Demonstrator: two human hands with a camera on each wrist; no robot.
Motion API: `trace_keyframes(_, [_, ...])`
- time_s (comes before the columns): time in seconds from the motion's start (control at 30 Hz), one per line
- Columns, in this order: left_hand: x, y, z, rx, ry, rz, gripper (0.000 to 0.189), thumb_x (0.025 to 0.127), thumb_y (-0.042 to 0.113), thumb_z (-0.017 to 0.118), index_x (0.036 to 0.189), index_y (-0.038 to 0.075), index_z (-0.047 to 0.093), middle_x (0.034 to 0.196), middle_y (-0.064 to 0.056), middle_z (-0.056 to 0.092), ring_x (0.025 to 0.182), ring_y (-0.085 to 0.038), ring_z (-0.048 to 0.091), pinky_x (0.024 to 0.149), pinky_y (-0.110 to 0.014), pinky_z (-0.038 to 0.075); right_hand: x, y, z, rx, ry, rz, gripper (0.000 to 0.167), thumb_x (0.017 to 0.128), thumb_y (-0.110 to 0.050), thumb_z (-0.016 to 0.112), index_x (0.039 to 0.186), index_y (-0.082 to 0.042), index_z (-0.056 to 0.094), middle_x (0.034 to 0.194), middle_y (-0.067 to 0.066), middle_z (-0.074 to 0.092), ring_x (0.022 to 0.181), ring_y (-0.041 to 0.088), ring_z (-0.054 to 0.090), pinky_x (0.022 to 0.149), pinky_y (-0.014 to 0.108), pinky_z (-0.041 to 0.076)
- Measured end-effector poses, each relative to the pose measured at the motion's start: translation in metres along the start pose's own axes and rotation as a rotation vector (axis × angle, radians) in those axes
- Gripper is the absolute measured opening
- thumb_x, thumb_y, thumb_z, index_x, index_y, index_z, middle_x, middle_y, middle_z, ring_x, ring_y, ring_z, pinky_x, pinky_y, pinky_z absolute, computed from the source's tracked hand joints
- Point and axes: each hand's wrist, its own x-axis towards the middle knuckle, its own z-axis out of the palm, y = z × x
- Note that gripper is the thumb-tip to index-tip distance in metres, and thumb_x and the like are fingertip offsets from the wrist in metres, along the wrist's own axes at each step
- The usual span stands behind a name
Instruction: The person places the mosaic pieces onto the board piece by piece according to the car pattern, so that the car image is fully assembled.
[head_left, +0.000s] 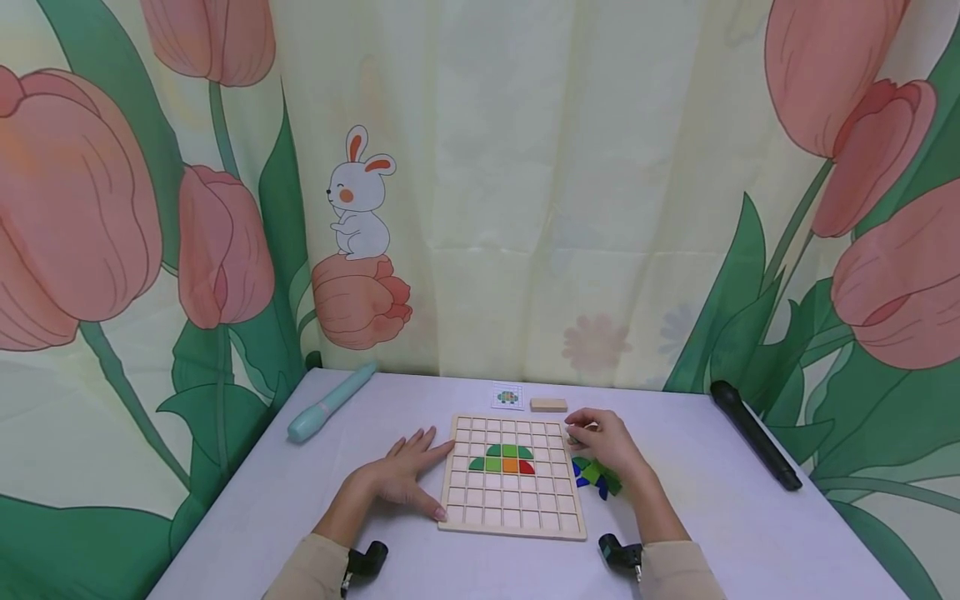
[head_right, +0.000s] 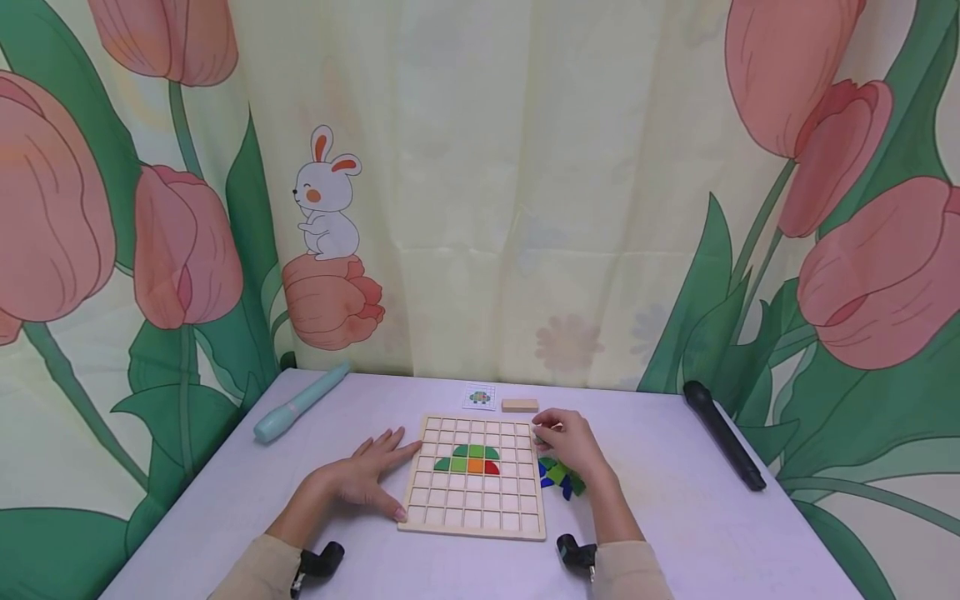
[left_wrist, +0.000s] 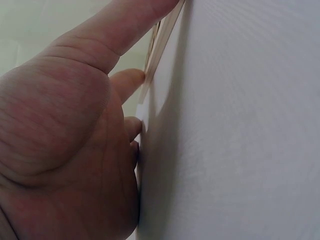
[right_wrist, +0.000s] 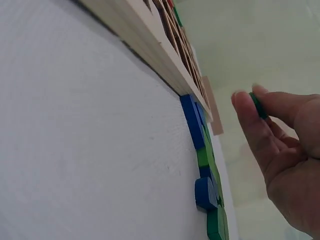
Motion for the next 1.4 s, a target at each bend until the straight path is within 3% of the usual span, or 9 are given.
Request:
trace_keyframes(0.13, [0.0,0.0,0.0,-0.001,0.001,-0.002,0.12,0.065,0.071,0.086,0.164,0.031,0.032,0.176,-0.014,0.011,0.164,-0.036,0.003,0.13,-0.062,0.005,0.001,-0.002,0.0,0.035,0.019,-0.026,0.025,0.096,-0.007,0.074,0.119,0.001,0.072,0.102,0.012,0.071,0.084,0.019,0.069,0.074,0.024,0.063])
trace_keyframes(0.4, [0.0,0.0,0.0,-0.003,0.004,0.003,0.12,0.065,0.071,0.086,0.164,0.031,0.032,0.176,-0.014,0.011,0.164,-0.036,0.003,0.13,-0.062,0.005,-0.001,-0.005,0.002,-0.026,0.036,-0.091,0.028,0.092,-0.006,0.078,0.12,-0.003,0.074,0.105,0.008,0.075,0.089,0.02,0.066,0.075,0.021,0.058])
trace_keyframes(0.6, [0.0,0.001,-0.001,-0.005,0.004,-0.006,0.12,0.065,0.07,0.087,0.164,0.031,0.033,0.176,-0.014,0.011,0.164,-0.036,0.003,0.13,-0.061,0.005,-0.001,-0.009,0.006,0.057,-0.013,-0.091,0.021,0.092,-0.004,0.078,0.111,-0.003,0.071,0.094,0.01,0.072,0.083,0.021,0.073,0.073,0.03,0.064])
trace_keyframes(0.9, [-0.001,0.002,-0.002,-0.001,0.005,-0.006,0.12,0.065,0.07,0.087,0.164,0.031,0.033,0.176,-0.014,0.011,0.164,-0.034,0.002,0.13,-0.061,0.004,-0.003,-0.015,0.009,-0.063,-0.085,-0.187,0.025,0.098,-0.002,0.069,0.121,-0.006,0.076,0.119,0.013,0.075,0.09,0.019,0.064,0.077,0.023,0.057])
trace_keyframes(1.17, [-0.001,0.003,-0.002,-0.017,0.001,-0.016,0.12,0.064,0.069,0.088,0.164,0.031,0.033,0.176,-0.014,0.011,0.164,-0.035,0.002,0.13,-0.06,0.004,-0.009,-0.024,0.015,-0.089,-0.182,-0.165,0.012,0.096,-0.001,0.07,0.109,-0.002,0.072,0.097,0.007,0.071,0.083,0.019,0.066,0.071,0.028,0.062])
trace_keyframes(1.4, [-0.001,0.003,-0.001,-0.018,0.006,-0.017,0.12,0.064,0.069,0.088,0.164,0.031,0.033,0.176,-0.014,0.012,0.164,-0.035,0.003,0.13,-0.061,0.004,-0.01,-0.026,0.017,-0.114,-0.203,-0.186,0.018,0.098,0.001,0.067,0.112,-0.004,0.078,0.105,0.005,0.074,0.086,0.019,0.063,0.076,0.024,0.06])
